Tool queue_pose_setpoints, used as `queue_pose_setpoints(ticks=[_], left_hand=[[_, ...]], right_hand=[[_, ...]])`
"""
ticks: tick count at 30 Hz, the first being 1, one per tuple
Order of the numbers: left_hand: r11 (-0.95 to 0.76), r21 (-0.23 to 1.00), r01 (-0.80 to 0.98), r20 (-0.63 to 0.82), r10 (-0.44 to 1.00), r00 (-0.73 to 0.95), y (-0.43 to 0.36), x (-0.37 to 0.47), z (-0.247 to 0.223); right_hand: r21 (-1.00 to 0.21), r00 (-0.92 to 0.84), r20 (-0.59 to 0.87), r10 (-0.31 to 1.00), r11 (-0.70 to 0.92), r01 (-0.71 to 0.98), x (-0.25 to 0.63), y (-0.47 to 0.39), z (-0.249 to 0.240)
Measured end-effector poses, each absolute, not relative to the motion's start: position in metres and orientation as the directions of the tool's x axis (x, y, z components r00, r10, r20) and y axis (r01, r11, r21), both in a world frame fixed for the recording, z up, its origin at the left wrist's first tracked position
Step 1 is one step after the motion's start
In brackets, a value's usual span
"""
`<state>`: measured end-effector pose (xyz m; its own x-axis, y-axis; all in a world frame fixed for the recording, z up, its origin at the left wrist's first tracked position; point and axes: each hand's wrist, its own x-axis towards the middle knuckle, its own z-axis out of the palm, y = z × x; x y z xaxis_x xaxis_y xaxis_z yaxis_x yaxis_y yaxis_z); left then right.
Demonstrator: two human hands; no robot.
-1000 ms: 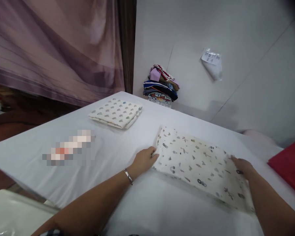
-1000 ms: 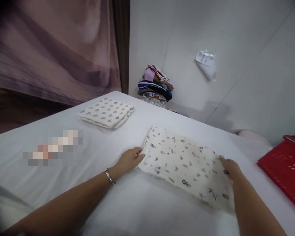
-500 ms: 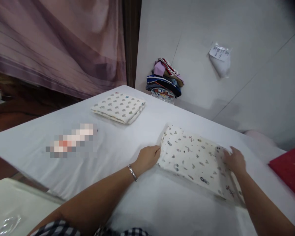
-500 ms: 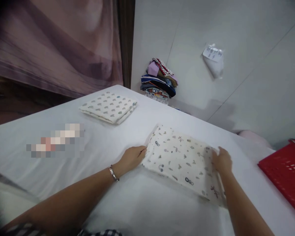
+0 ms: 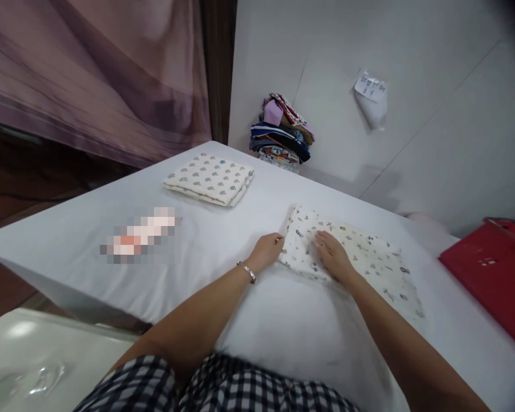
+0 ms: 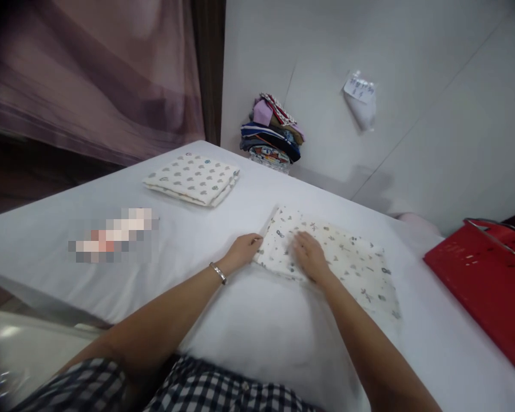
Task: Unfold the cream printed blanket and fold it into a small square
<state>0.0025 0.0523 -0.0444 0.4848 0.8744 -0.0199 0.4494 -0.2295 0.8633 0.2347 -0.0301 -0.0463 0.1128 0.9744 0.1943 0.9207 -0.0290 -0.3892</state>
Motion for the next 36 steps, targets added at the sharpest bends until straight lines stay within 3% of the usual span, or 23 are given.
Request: queue_pose_setpoints(ticks=[2, 5, 11, 15, 17, 20, 23, 25, 31, 36], left_hand=[[-0.194, 0.885, 0.422, -0.047, 0.867, 0.496, 0.058, 0.003, -0.047], [-0.098, 0.925, 0.368, -0.112, 0.854, 0.508, 0.063, 0.005, -0.052], [0.199, 0.962, 0.189, -0.271, 0.79, 0.55, 0.062, 0.008, -0.049], [0.288, 0.951, 0.109, -0.289, 0.713, 0.639, 0.06, 0.004, -0.039], [0.25, 0.958, 0.138, -0.279, 0.716, 0.64, 0.062, -0.001, -0.036], [-0.002, 0.934, 0.356, -0.198, 0.828, 0.524, 0.067, -0.009, -0.035], [-0.238, 0.724, 0.647, -0.091, 0.897, 0.432, 0.066, -0.011, -0.036], [-0.318, 0.6, 0.734, -0.076, 0.891, 0.448, 0.059, -0.007, -0.038], [-0.467, 0.446, 0.763, -0.007, 0.851, 0.525, 0.041, 0.006, -0.043], [-0.428, 0.526, 0.735, -0.025, 0.856, 0.516, 0.043, 0.006, -0.041]], right_hand=[[-0.438, -0.016, 0.236, 0.972, 0.121, 0.891, 0.212, -0.043, -0.044], [-0.352, -0.181, 0.237, 0.955, 0.258, 0.9, 0.179, -0.056, -0.043], [-0.157, -0.113, 0.283, 0.952, 0.163, 0.974, 0.146, -0.053, -0.039], [-0.184, -0.007, 0.358, 0.934, 0.078, 0.98, 0.134, -0.049, -0.045], [-0.266, 0.052, 0.391, 0.919, 0.059, 0.962, 0.132, -0.049, -0.05], [-0.407, 0.133, 0.432, 0.892, 0.061, 0.911, 0.133, -0.051, -0.056], [-0.525, 0.209, 0.467, 0.859, 0.079, 0.847, 0.134, -0.052, -0.056], [-0.592, 0.253, 0.477, 0.842, 0.094, 0.801, 0.133, -0.052, -0.054], [-0.676, 0.313, 0.468, 0.826, 0.106, 0.73, 0.128, -0.052, -0.049], [-0.69, 0.326, 0.478, 0.816, 0.118, 0.714, 0.126, -0.052, -0.05]])
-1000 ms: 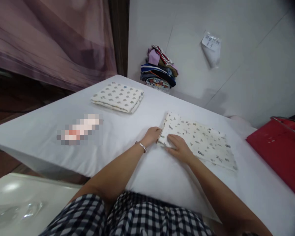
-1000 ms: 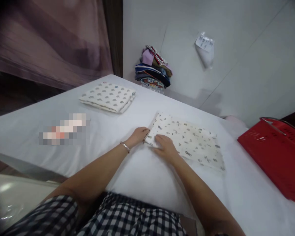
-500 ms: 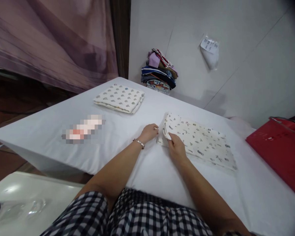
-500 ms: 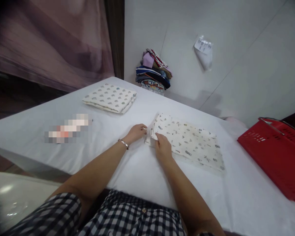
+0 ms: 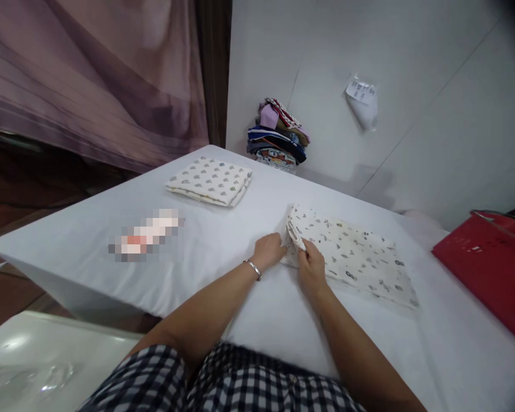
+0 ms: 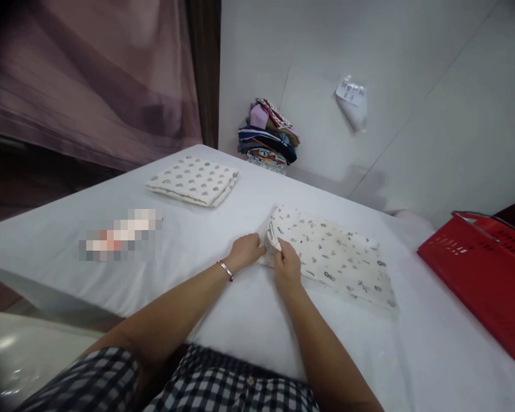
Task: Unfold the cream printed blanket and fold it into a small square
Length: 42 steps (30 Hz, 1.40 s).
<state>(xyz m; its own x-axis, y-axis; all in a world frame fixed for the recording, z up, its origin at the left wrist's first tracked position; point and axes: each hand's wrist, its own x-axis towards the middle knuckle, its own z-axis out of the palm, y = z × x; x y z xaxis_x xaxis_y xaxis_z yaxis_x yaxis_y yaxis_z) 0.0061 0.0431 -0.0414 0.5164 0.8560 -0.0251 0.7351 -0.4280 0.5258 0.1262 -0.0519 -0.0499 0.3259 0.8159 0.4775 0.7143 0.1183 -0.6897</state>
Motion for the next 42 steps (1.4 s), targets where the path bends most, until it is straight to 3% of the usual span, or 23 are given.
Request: queue_pose_setpoints(ticks=[3, 6, 10, 14, 22, 34, 39, 42], left_hand=[[-0.302, 0.69, 0.657, -0.081, 0.871, 0.485, 0.047, 0.006, -0.041], [-0.037, 0.866, 0.499, -0.228, 0.859, 0.458, 0.05, 0.009, -0.043], [0.177, 0.924, 0.339, -0.318, 0.847, 0.426, 0.051, 0.012, -0.046], [0.138, 0.94, 0.311, -0.269, 0.86, 0.433, 0.05, 0.01, -0.042], [0.241, 0.938, 0.251, -0.334, 0.826, 0.454, 0.052, 0.005, -0.033], [0.232, 0.936, 0.265, -0.346, 0.744, 0.572, 0.059, 0.0, -0.037], [0.226, 0.909, 0.351, -0.388, 0.766, 0.512, 0.064, 0.001, -0.039], [0.163, 0.896, 0.414, -0.364, 0.804, 0.471, 0.061, 0.003, -0.037]], right_hand=[[-0.677, 0.321, 0.514, 0.796, 0.146, 0.721, 0.128, -0.053, -0.052], [-0.631, 0.308, 0.565, 0.766, 0.159, 0.76, 0.132, -0.052, -0.057], [-0.522, 0.219, 0.613, 0.759, 0.181, 0.834, 0.137, -0.05, -0.065], [-0.436, 0.098, 0.577, 0.811, 0.204, 0.877, 0.137, -0.049, -0.069], [-0.42, 0.09, 0.533, 0.841, 0.171, 0.892, 0.128, -0.047, -0.066], [-0.362, 0.0, 0.382, 0.924, 0.15, 0.92, 0.121, -0.049, -0.056], [-0.265, -0.048, 0.265, 0.963, 0.12, 0.957, 0.157, -0.082, -0.057], [-0.202, 0.015, 0.205, 0.979, 0.027, 0.979, 0.213, -0.128, -0.058]])
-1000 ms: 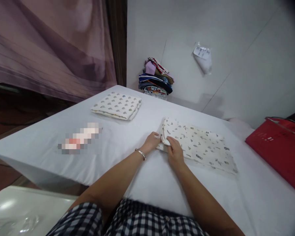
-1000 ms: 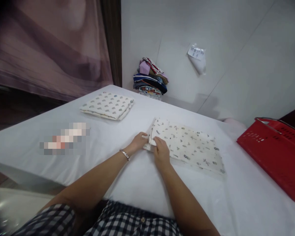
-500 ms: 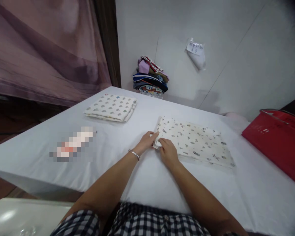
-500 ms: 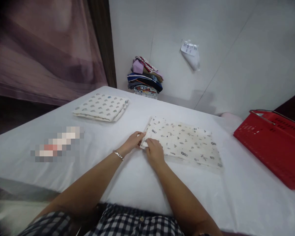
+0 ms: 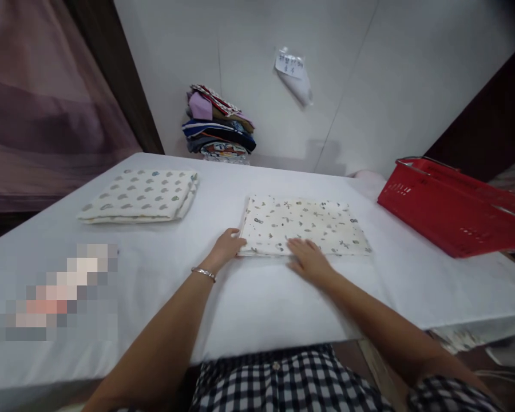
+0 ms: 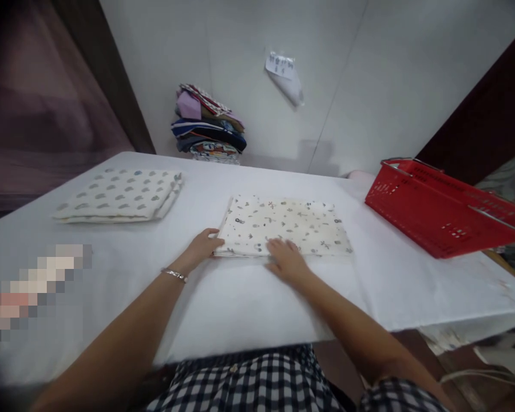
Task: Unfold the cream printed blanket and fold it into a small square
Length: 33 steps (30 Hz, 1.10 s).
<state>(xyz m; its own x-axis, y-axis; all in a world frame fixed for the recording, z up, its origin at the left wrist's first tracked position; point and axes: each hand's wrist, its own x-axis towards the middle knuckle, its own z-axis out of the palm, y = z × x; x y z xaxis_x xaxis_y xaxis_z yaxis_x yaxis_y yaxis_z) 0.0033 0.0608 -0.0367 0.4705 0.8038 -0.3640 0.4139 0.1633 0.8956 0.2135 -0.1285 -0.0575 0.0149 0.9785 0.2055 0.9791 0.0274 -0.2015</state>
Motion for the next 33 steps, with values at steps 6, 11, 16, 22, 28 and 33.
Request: queue_pose_setpoints(ticks=[6, 11, 16, 22, 28, 33], left_hand=[[0.042, 0.884, 0.466, -0.295, 0.823, 0.485, 0.058, 0.004, -0.036], [-0.093, 0.852, 0.516, -0.209, 0.843, 0.496, 0.057, 0.003, -0.032], [-0.088, 0.835, 0.543, -0.225, 0.846, 0.483, 0.061, 0.004, -0.031], [0.13, 0.913, 0.386, -0.325, 0.803, 0.499, 0.066, 0.003, -0.036], [0.111, 0.919, 0.38, -0.303, 0.814, 0.496, 0.062, 0.003, -0.031], [0.102, 0.931, 0.352, -0.279, 0.821, 0.499, 0.06, 0.003, -0.034]], right_hand=[[-0.154, 0.477, 0.094, 0.874, -0.46, 0.874, 0.337, -0.236, -0.058], [-0.436, 0.868, 0.07, 0.491, -0.768, 0.469, 0.378, -0.271, -0.048], [-0.616, 0.922, -0.261, 0.287, -0.785, 0.069, 0.387, -0.249, -0.028], [-0.569, 0.891, -0.389, 0.235, -0.821, -0.032, 0.394, -0.218, -0.021], [-0.637, 0.875, -0.402, 0.269, -0.768, -0.057, 0.39, -0.206, -0.017], [-0.752, 0.773, -0.486, 0.407, -0.646, -0.132, 0.386, -0.209, -0.021]])
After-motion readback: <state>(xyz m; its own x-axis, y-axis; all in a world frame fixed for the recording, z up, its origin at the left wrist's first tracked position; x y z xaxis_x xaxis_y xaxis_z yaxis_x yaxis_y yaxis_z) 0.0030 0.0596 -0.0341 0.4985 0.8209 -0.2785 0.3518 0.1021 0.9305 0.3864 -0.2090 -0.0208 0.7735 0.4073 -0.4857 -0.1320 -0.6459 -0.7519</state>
